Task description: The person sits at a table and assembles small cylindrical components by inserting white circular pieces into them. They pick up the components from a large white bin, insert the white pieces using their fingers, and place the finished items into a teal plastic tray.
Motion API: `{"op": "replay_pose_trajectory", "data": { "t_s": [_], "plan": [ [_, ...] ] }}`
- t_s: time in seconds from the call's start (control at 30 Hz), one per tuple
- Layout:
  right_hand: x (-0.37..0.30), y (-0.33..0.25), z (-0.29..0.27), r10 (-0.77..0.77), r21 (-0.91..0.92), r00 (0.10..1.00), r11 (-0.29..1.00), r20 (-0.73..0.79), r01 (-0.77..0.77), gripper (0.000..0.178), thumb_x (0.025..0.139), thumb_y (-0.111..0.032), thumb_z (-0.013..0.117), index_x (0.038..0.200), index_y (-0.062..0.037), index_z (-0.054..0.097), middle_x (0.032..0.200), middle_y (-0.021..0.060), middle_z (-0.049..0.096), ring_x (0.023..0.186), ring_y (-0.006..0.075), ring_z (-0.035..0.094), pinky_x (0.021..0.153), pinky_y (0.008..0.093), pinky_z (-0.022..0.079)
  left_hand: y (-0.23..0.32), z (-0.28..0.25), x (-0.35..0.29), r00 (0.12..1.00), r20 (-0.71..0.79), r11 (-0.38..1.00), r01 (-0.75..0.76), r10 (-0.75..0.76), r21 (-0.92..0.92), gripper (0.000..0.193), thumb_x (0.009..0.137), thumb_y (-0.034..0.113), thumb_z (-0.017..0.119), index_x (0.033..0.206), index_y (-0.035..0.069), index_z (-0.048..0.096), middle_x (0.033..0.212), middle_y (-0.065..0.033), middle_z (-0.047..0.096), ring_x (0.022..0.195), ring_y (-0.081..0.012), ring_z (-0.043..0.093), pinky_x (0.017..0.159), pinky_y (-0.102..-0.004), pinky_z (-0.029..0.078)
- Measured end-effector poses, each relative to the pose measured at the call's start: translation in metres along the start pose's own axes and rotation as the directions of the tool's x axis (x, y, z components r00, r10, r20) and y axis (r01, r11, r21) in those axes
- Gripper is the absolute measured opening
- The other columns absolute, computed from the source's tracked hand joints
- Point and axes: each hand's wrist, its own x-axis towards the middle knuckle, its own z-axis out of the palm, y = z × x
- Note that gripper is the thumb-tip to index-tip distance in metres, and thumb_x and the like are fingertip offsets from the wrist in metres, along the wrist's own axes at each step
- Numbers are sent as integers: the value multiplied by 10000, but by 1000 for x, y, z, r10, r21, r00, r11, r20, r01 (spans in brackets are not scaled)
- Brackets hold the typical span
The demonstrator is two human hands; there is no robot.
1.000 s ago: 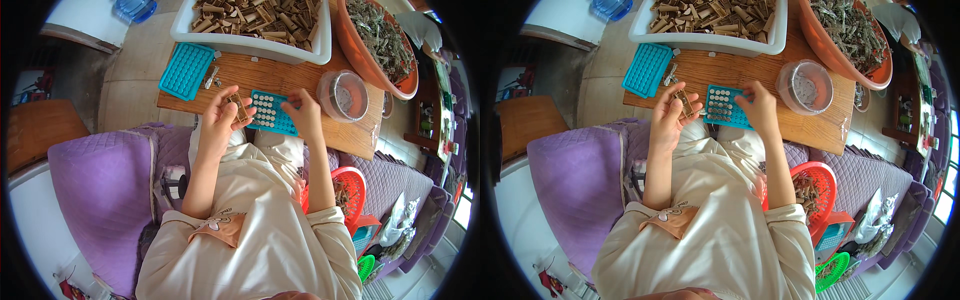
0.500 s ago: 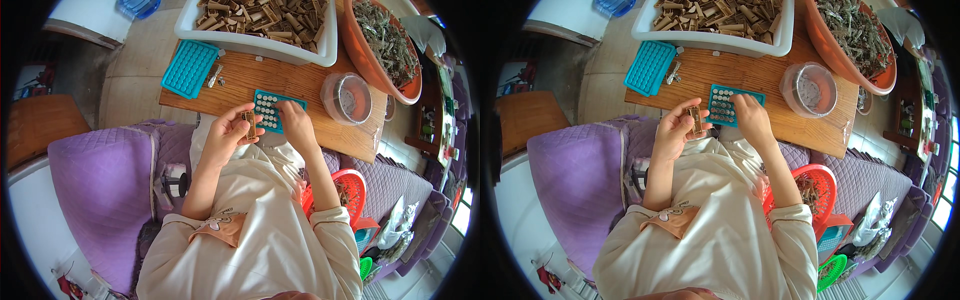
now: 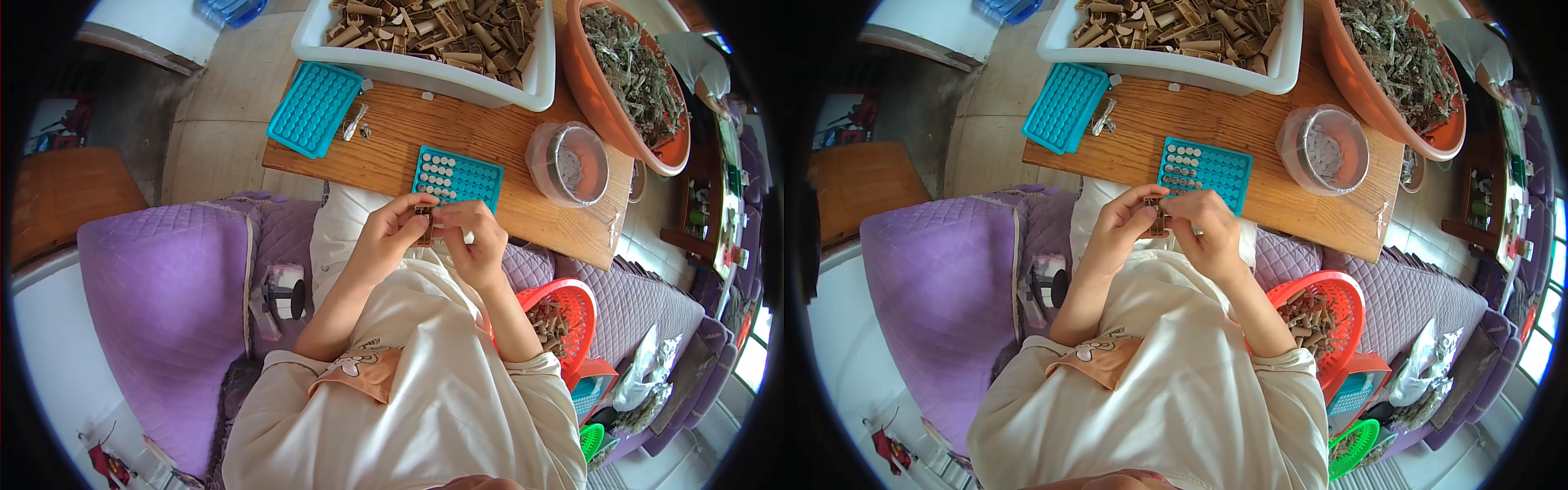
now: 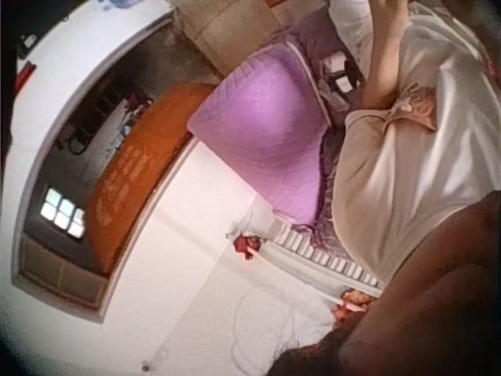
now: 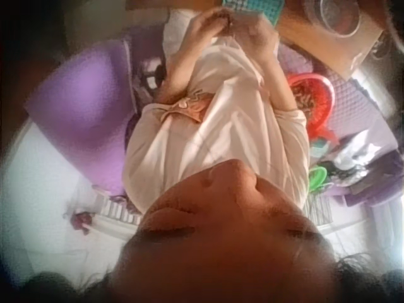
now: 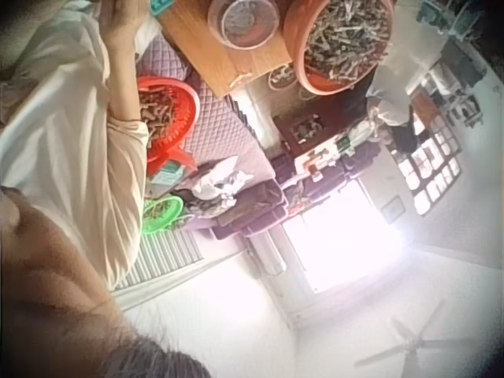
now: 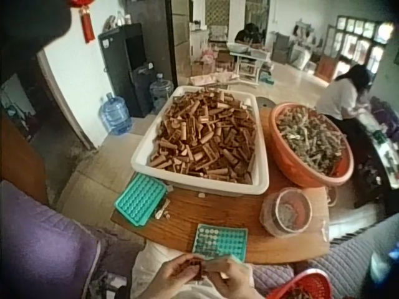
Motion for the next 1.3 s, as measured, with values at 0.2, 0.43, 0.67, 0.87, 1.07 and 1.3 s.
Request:
{"op": "replay_pose_trajectory", "data": {
  "t_s": [0.2, 0.43, 0.67, 0.87, 1.07, 1.3],
  "plan": [
    [-7, 36, -1, 336, -303, 942, 895, -21, -326, 283, 712, -21, 591, 986, -30, 520, 816, 107, 583, 750, 246, 561, 635, 330, 457, -7, -1, -2, 999, -12, 995, -48, 49, 83, 233, 827, 67, 443, 1039, -25, 472, 857, -103, 573, 760, -181, 590, 671, -279, 489],
    [-10, 47, 3, 254, -503, 958, 850, 131, -156, 269, 691, -8, 587, 950, -48, 524, 782, 96, 576, 705, 253, 546, 604, 340, 451, -5, -3, -2, 997, -10, 993, -69, 70, 95, 226, 829, 57, 432, 1032, -32, 471, 859, -115, 573, 761, -183, 592, 677, -282, 490],
    [-3, 9, -3, 127, -219, 991, 967, -39, -132, 212, 704, 32, 595, 892, -42, 528, 748, 87, 581, 646, 230, 578, 551, 295, 468, -2, -1, -5, 1000, 20, 998, -23, 22, 65, 259, 835, 63, 465, 1080, -20, 463, 897, -110, 572, 779, -158, 587, 688, -270, 493],
    [-6, -11, 3, -163, -185, 986, 971, -45, 152, 242, 646, 56, 620, 851, -29, 523, 764, 74, 573, 677, 215, 578, 577, 294, 479, -5, 4, -6, 998, 62, 999, -20, 17, 49, 267, 844, 54, 462, 1100, -22, 452, 912, -68, 567, 780, -101, 561, 672, -229, 480],
    [-2, -6, -5, -112, -120, 980, 984, 165, 133, 212, 660, 37, 615, 851, -24, 547, 794, 74, 584, 716, 230, 576, 622, 318, 473, -13, -3, -4, 998, 47, 999, 43, -43, -4, 227, 843, 40, 432, 1061, -10, 472, 878, -61, 567, 772, -105, 563, 668, -233, 469],
    [-13, 30, -11, 347, -383, 936, 873, 50, -303, 265, 690, -46, 611, 943, -35, 530, 831, 105, 593, 782, 257, 564, 640, 323, 467, -12, -9, -4, 1000, -4, 1000, 19, -19, 22, 211, 810, 76, 433, 995, -8, 491, 863, -91, 577, 765, -155, 583, 690, -275, 489]
  ]
}}
